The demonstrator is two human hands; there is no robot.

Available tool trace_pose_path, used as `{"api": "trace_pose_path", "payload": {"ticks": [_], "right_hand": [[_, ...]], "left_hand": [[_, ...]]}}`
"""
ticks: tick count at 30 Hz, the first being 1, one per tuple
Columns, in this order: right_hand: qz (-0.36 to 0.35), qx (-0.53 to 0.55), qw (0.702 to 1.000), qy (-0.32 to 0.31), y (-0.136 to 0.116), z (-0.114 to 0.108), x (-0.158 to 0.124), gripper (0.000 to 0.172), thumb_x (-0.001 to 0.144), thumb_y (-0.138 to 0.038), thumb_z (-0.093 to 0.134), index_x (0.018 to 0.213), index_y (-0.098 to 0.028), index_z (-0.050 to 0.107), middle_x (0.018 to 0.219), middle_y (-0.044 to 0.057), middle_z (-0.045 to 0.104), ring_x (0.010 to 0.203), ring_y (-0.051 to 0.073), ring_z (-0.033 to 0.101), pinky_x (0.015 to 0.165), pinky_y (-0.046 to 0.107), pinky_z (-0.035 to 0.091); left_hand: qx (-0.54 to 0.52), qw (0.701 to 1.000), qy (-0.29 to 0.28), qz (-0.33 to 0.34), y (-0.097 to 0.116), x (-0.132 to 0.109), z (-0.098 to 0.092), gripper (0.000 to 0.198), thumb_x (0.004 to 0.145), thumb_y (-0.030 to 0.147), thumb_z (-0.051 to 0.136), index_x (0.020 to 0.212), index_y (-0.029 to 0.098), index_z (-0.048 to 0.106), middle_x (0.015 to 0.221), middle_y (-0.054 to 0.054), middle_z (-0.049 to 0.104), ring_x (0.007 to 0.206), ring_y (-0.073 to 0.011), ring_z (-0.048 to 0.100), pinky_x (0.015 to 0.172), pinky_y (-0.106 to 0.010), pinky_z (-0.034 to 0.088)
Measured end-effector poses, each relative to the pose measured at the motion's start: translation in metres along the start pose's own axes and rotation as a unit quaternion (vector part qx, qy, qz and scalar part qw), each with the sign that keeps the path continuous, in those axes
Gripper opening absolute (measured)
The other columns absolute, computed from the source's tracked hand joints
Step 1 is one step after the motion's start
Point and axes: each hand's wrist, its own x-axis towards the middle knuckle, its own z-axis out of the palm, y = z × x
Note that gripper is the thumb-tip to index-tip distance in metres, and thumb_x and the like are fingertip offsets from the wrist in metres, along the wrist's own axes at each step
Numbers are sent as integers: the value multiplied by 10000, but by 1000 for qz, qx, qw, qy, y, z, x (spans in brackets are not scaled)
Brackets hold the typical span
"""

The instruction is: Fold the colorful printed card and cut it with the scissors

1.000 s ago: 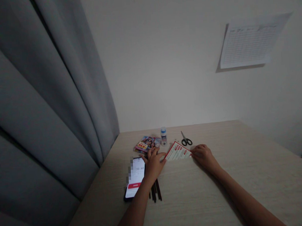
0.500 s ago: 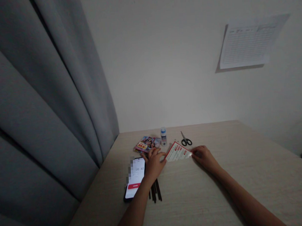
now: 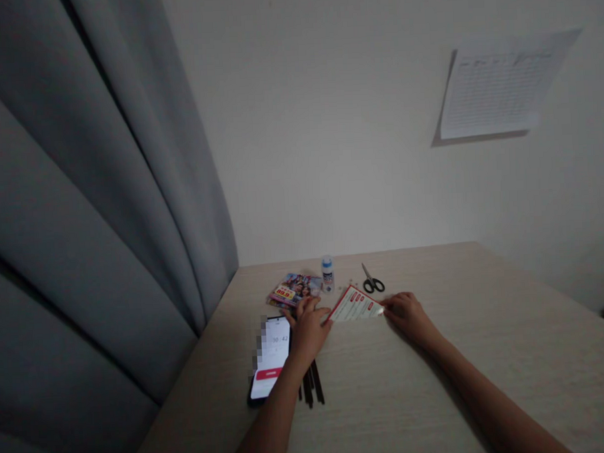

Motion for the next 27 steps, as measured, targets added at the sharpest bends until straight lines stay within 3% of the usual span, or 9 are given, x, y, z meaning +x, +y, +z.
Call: {"api": "trace_pose_path", "payload": {"ticks": [13, 22, 27], "right_hand": [[-15, 56, 998, 20, -7, -3, -1, 188, 808, -299, 577, 867, -203, 728, 909, 79, 741, 948, 263, 609, 899, 377, 461], [-8, 53, 998, 28, -6, 0, -2, 262, 807, -307, 593, 974, -189, 757, 875, 87, 737, 929, 270, 596, 860, 372, 463], [-19, 32, 999, 17, -5, 0, -1, 164, 802, -279, 592, 824, -198, 733, 843, 78, 723, 906, 260, 593, 869, 373, 457]], "left_hand": [[2, 1000, 3, -1, 0, 2, 2, 198, 842, 253, 695, 1006, 347, 756, 1431, -7, 566, 1426, -319, 320, 1131, -739, -38], [-4, 1000, 29, 7, -1, 2, 4, 194, 820, 232, 715, 979, 339, 743, 1391, -10, 595, 1399, -309, 365, 1121, -746, -32], [-1, 1000, 20, 3, 1, 1, 2, 187, 824, 233, 710, 980, 332, 737, 1403, -14, 587, 1406, -302, 354, 1132, -730, -5]]}}
